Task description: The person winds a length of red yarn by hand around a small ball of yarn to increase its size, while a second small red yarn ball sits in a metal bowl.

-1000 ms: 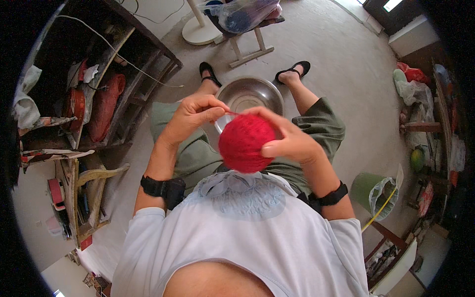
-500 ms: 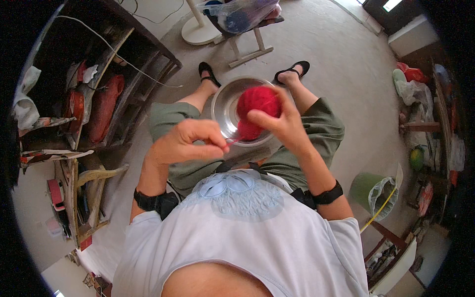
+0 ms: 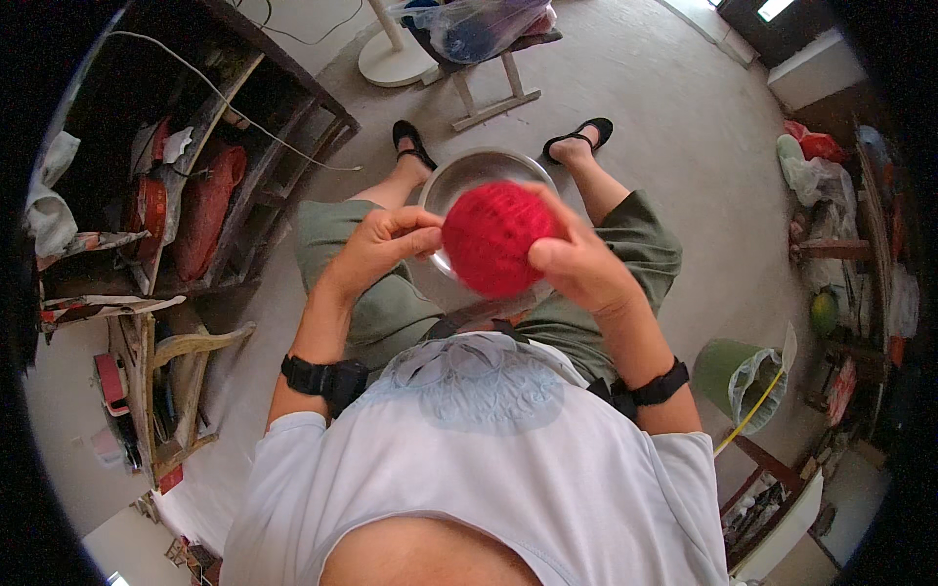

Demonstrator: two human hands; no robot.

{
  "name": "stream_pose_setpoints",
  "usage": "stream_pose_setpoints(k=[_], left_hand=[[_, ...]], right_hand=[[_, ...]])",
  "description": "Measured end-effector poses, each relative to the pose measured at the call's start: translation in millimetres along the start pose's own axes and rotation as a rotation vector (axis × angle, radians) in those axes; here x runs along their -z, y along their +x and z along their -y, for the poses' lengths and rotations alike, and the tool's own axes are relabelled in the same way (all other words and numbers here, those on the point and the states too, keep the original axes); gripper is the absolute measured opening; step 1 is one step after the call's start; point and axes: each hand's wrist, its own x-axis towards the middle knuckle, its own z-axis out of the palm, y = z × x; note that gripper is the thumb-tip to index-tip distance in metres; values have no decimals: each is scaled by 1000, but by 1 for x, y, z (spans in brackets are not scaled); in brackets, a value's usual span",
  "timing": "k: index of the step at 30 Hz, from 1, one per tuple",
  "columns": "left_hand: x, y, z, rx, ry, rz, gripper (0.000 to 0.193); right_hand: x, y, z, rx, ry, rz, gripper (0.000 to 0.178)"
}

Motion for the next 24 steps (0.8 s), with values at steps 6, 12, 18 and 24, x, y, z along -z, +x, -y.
stream_pose_setpoints(k=[6,12,18,24], left_hand=[[-4,-28,13,267,42,81,20],[-11,-32,-49,-77,218,264,12],[-3,-4,-77,-240,217,122,12],[-1,13,-28,-100,3,69,15]], right_hand=[[17,15,16,383,210,-306,65],[28,20,-5,257,-462,-520,61],[-5,10,-22,-78,-412,-95,67],[-4,1,-12,-185,-111,98,73]])
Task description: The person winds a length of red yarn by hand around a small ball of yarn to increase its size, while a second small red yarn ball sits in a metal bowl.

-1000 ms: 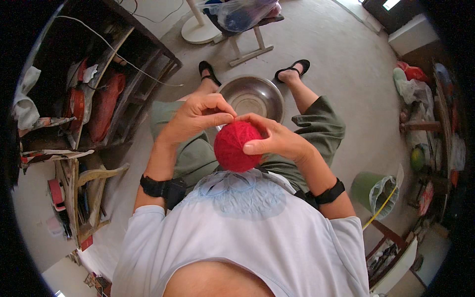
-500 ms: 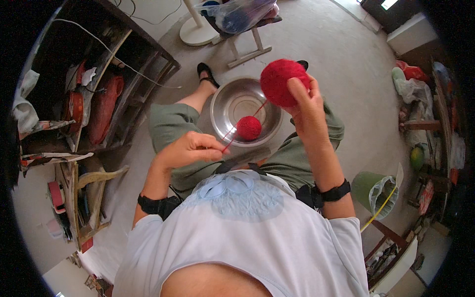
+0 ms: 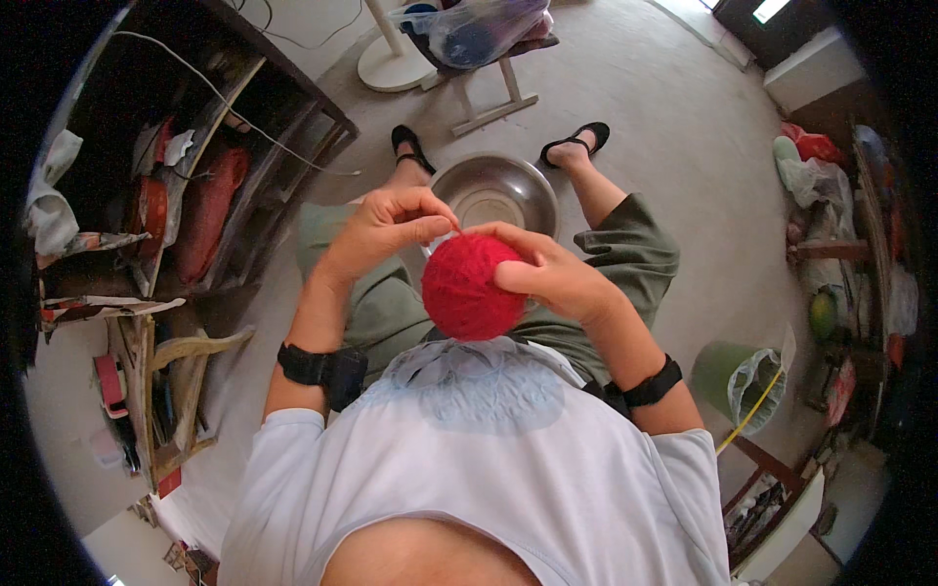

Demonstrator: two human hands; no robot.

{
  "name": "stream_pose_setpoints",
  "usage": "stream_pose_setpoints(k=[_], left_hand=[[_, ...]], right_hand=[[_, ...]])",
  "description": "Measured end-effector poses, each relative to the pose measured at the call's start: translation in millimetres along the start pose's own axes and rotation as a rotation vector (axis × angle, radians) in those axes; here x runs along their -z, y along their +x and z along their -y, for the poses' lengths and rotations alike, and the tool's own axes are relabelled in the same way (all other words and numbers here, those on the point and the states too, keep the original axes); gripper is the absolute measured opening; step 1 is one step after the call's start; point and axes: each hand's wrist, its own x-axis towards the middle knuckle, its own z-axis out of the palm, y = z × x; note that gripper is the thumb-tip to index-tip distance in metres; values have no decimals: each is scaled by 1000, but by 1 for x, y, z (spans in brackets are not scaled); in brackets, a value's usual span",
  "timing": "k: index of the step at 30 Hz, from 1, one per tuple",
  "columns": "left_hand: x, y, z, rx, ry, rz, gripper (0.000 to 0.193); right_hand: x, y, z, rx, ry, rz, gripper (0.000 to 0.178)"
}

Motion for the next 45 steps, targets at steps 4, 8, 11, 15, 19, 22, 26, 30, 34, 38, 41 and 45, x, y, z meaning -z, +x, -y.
stream_pose_setpoints(k=[4,8,11,15,19,22,26,30,34,38,41,45], left_hand=[[2,-16,28,128,-20,-86,20],[2,-40,36,256,-2,-45,22],[-11,-49,22,359,-29,-16,24],[-21,-43,2,230,86,176,23],[-24,-33,-19,6,179,251,17],[-14,-24,-32,66,140,162,10],[-6,-11,-23,18,166,96,14],[0,-5,0,42,-26,42,13],[3,-11,18,60,-103,-46,16],[7,-25,41,126,-45,-57,20],[4,-33,53,205,-71,-20,20],[-9,-44,37,369,-90,122,21]], right_hand=[[1,-3,16,268,151,-52,73],[14,0,27,467,283,-299,69],[25,5,25,447,201,-469,61],[18,22,10,363,123,-586,59],[7,28,-4,398,-348,-751,65],[1,22,-11,429,-729,-596,63],[-5,10,-1,88,-535,-339,57],[-2,3,-1,-34,-99,-122,62],[7,-9,12,122,145,-9,71],[24,-20,7,390,339,-237,69],[21,-16,26,524,308,-265,79],[29,0,35,515,288,-374,67]])
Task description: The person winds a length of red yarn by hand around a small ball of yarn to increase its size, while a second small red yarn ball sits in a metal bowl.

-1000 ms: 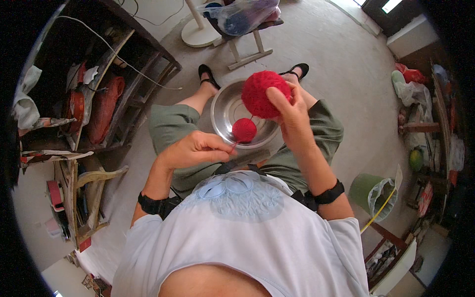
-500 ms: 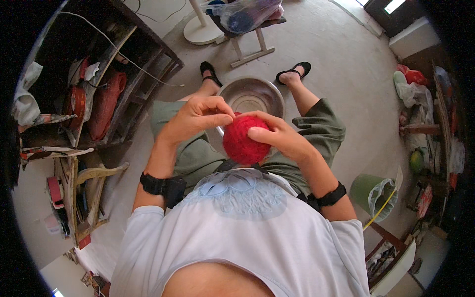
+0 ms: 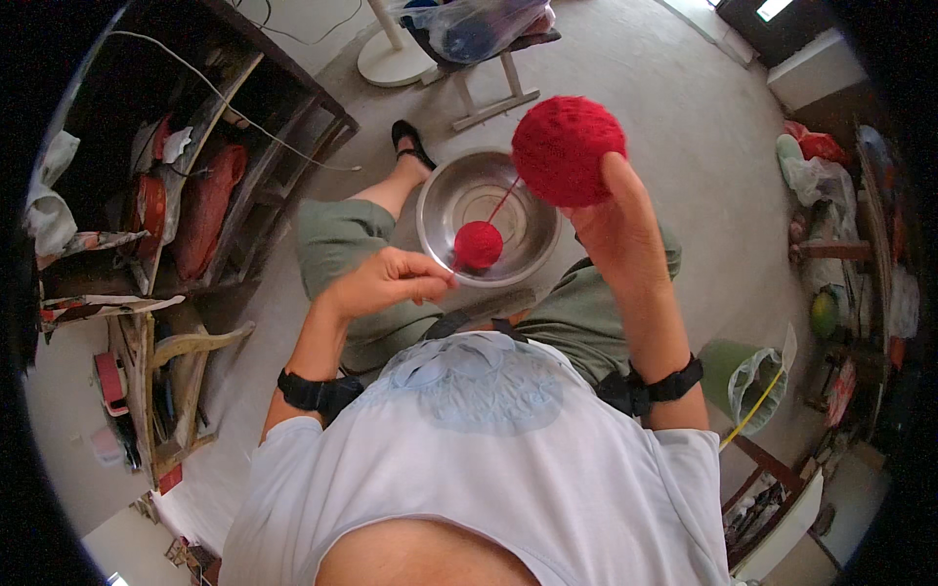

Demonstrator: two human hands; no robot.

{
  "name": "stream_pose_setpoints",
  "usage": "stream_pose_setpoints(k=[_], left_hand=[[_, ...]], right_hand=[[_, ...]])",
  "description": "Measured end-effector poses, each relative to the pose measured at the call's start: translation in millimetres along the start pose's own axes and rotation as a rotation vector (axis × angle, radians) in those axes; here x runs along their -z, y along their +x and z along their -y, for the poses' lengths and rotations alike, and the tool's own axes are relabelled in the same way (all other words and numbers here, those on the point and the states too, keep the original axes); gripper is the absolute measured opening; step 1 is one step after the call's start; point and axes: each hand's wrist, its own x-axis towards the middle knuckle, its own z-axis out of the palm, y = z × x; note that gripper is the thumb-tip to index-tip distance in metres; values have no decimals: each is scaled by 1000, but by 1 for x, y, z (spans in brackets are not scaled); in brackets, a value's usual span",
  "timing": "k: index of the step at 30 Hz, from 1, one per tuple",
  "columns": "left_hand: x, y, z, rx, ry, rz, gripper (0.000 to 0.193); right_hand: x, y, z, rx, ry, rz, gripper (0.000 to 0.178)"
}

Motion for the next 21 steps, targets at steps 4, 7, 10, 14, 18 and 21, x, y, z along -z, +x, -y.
stream_pose_setpoints(k=[4,7,10,14,18,21], left_hand=[[-15,-10,-39,-121,237,119,21],[-18,-14,-74,-330,295,125,17],[-13,-8,-83,-432,257,7,11],[-1,2,-88,-379,160,-138,13],[7,19,-68,-382,146,-168,15],[12,25,-45,-296,111,-232,17]], right_hand=[[4,2,-31,60,-592,-247,65],[-1,-9,-50,160,-875,-67,68],[-5,-18,-58,54,-848,63,67],[-15,-24,-49,-177,-736,176,64],[-15,-26,-41,-335,-510,272,67],[-18,-27,-32,-423,-191,327,74]])
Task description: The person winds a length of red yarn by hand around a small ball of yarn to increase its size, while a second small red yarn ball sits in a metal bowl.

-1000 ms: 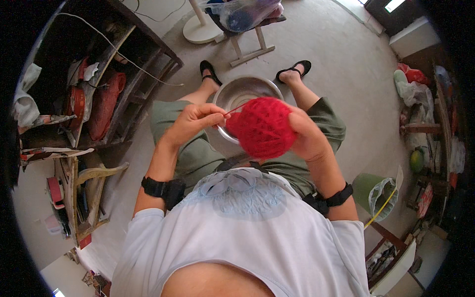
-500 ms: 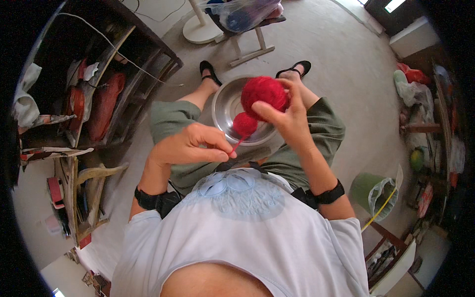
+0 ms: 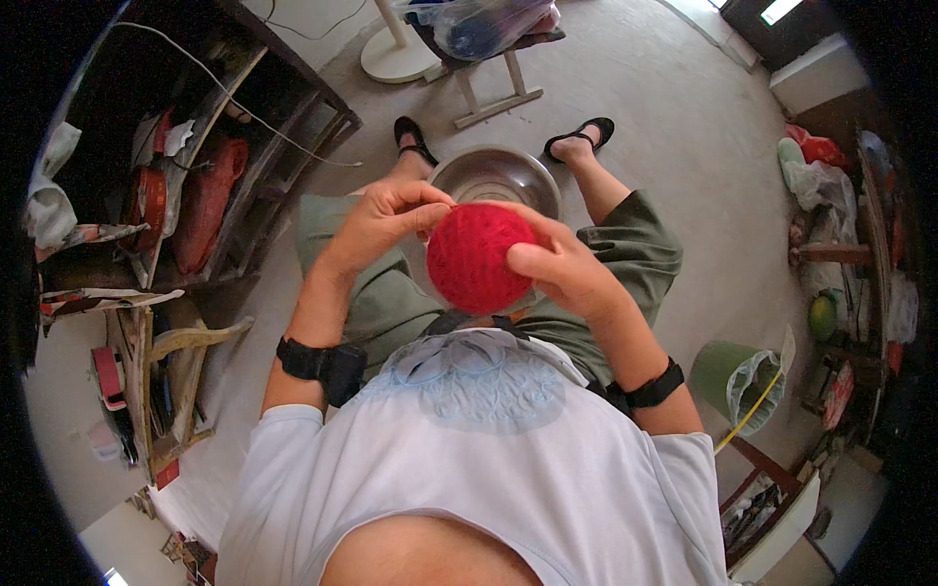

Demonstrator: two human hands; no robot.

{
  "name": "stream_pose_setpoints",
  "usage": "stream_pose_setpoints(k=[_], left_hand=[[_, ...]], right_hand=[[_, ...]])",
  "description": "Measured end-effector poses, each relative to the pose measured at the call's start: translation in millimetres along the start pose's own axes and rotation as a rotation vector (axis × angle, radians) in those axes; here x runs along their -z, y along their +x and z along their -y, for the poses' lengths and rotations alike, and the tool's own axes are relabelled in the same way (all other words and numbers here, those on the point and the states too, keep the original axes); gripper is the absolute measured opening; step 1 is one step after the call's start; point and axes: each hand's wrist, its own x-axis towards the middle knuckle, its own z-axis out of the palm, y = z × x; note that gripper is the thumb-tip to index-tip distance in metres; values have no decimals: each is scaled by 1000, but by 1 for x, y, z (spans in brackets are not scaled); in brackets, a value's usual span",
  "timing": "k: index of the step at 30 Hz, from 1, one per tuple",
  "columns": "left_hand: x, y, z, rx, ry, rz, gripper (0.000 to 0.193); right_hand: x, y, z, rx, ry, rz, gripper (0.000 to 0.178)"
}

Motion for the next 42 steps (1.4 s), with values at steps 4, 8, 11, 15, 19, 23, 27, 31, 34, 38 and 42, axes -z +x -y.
stream_pose_setpoints(k=[4,8,11,15,19,23,27,31,34,38,42], left_hand=[[-2,-12,29,96,-51,19,21],[-8,-31,38,317,-34,102,21],[-11,-41,21,331,-47,264,21],[-10,-42,-10,-75,137,381,16],[-6,-29,-48,-182,38,284,11],[1,-6,-40,-119,11,61,10],[0,1,3,-80,-1,32,16],[-2,-15,37,40,-105,4,21],[-7,-32,49,196,-73,23,22],[-17,-48,35,292,-79,156,24],[-22,-47,-13,169,47,278,24]], right_hand=[[-6,1,14,276,133,-129,77],[2,10,26,387,126,-330,68],[28,17,15,349,-27,-578,66],[28,21,-6,330,-467,-653,65],[15,14,-21,206,-558,-337,64],[-1,5,-12,-64,-384,-125,71],[-6,2,-5,0,-162,-64,74],[2,-2,6,97,-63,-117,74],[-5,2,16,343,150,-245,74],[20,17,15,372,9,-533,64],[23,20,-9,314,-407,-663,64]])
